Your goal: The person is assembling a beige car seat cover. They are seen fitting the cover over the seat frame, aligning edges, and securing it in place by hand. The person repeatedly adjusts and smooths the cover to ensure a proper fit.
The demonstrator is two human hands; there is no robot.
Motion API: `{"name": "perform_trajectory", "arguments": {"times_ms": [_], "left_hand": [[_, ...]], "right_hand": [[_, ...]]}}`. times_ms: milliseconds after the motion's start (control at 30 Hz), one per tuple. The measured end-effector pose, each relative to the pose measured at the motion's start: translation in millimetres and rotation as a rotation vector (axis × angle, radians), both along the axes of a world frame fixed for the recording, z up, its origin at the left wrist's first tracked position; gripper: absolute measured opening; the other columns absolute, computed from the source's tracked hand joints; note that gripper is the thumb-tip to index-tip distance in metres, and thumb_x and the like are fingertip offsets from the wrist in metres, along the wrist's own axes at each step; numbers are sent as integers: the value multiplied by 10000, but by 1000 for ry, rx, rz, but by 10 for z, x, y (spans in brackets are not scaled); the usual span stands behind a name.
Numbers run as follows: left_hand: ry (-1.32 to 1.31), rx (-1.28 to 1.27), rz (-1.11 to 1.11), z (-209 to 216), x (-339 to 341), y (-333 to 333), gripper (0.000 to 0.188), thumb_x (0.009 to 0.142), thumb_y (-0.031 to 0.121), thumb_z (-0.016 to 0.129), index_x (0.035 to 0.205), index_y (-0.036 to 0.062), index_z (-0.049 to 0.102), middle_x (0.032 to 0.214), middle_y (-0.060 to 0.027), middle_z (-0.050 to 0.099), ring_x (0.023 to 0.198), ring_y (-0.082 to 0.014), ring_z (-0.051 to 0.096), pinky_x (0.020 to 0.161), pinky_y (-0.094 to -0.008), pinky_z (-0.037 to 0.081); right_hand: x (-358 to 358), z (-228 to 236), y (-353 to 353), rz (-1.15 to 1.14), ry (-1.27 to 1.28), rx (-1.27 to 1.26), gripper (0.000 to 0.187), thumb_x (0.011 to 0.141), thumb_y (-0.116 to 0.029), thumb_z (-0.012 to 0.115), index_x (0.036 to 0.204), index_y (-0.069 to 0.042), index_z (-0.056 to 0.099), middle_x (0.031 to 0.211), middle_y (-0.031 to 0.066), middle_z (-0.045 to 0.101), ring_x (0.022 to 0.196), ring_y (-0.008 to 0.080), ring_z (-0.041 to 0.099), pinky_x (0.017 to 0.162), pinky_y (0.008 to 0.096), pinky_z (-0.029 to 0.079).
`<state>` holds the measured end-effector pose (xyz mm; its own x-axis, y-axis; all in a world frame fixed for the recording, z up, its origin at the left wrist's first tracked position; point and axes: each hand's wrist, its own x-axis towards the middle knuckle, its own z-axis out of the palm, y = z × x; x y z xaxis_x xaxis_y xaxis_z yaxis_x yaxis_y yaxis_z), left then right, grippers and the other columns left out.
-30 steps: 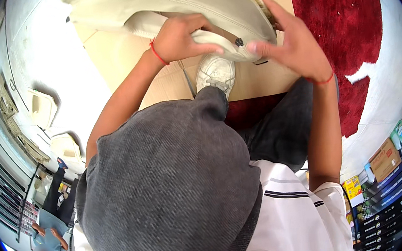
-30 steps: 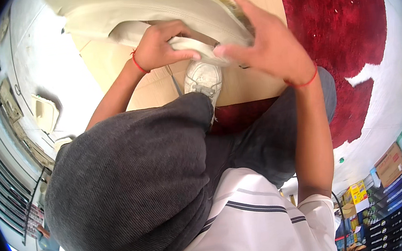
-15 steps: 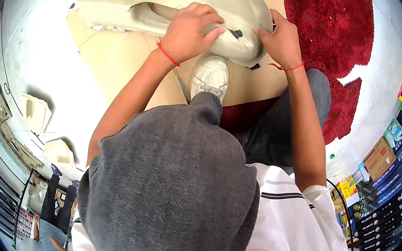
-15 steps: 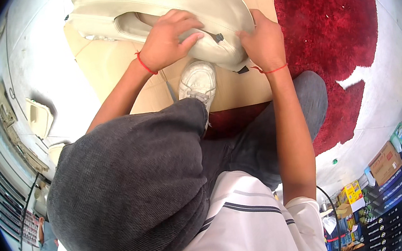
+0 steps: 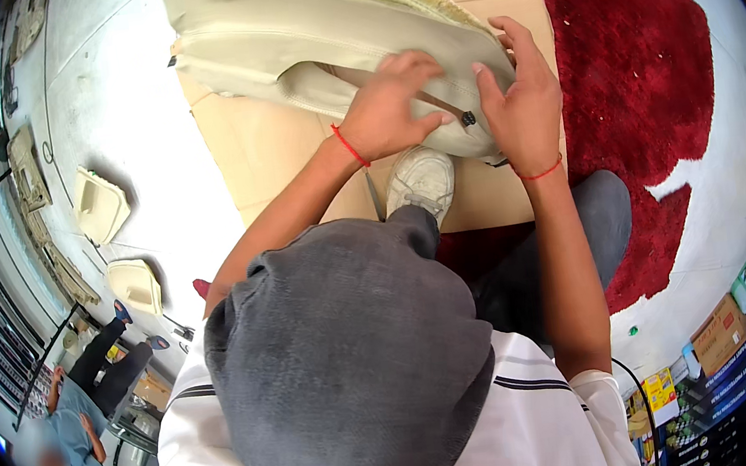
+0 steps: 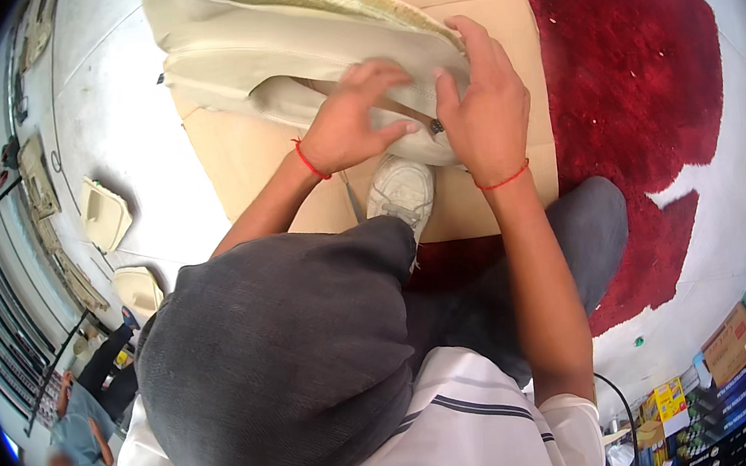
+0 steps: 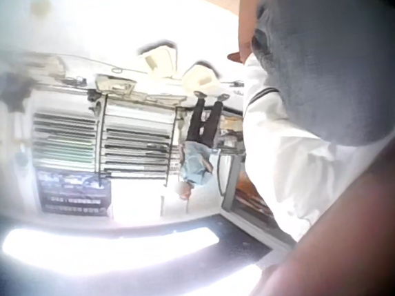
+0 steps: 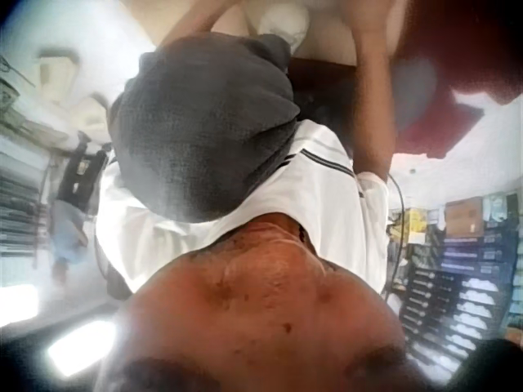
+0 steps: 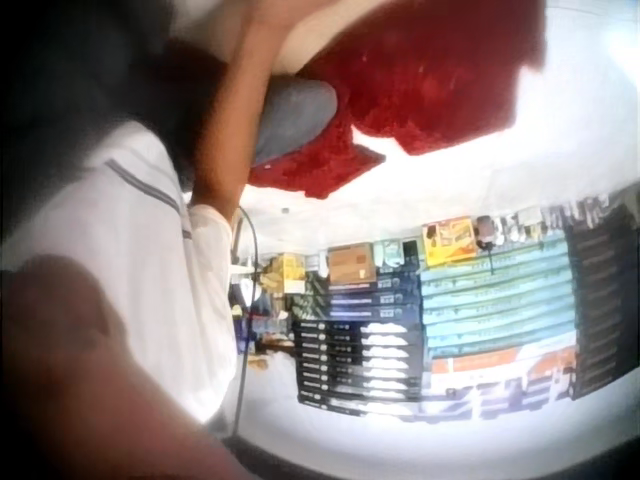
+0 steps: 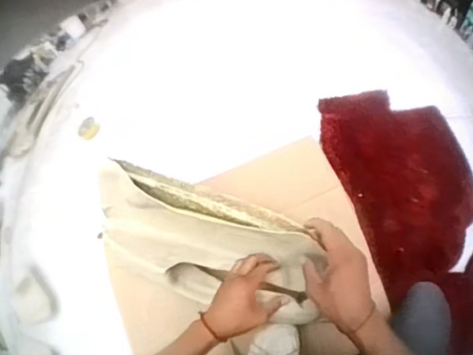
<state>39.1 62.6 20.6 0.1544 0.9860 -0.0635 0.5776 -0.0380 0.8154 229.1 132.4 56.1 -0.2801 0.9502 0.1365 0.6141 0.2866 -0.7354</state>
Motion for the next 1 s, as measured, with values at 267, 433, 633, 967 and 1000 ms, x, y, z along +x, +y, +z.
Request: {"name": "perform_trajectory", "arguments": {"times_ms": [267,433,633,967,1000], "left_hand": [[80,-20,662,-357,-549,173,835,978,328,629,1542,-165,260,1646,-377,182,1569,-456,156,1266,-444,192],[-350,226,886,-379,-390,380,701,1092,279,363,1621,-81,77,1717,-267,-59,1599,-395,-61,1291,-396,24],[-434,168,645,-201,-137,503,833,1108,496,322,1627,-57,-23,1706,-267,-135,1583,-383,-168,1281,-460,-52],[-196,-76,1373,-792,-1297,1597,862,1079,567,247,1624,-76,70,1731,-224,-17,1613,-318,-56,1288,-457,-31],[-143,-113,1433,-838,-1269,1715,857,1079,567,233,1625,-73,73,1734,-213,-14,1614,-308,-51,1288,-456,-32]], "right_hand": [[30,34,-15,68,-13,-42,183,838,16,632,1004,-54,664,1109,174,675,989,382,677,843,434,545],[-21,339,-229,95,-63,-96,188,802,24,640,981,-34,640,1222,202,636,1038,402,654,891,450,531],[-147,162,-203,66,-116,-12,198,798,25,663,984,-31,627,1243,243,581,1101,447,613,914,473,515],[-42,-450,706,64,-34,-446,477,838,-255,805,1181,31,636,1134,243,725,1019,364,719,909,413,538],[-67,-495,771,80,-74,-470,494,838,-262,805,1196,33,635,1131,244,728,1013,364,722,904,411,542]]}}
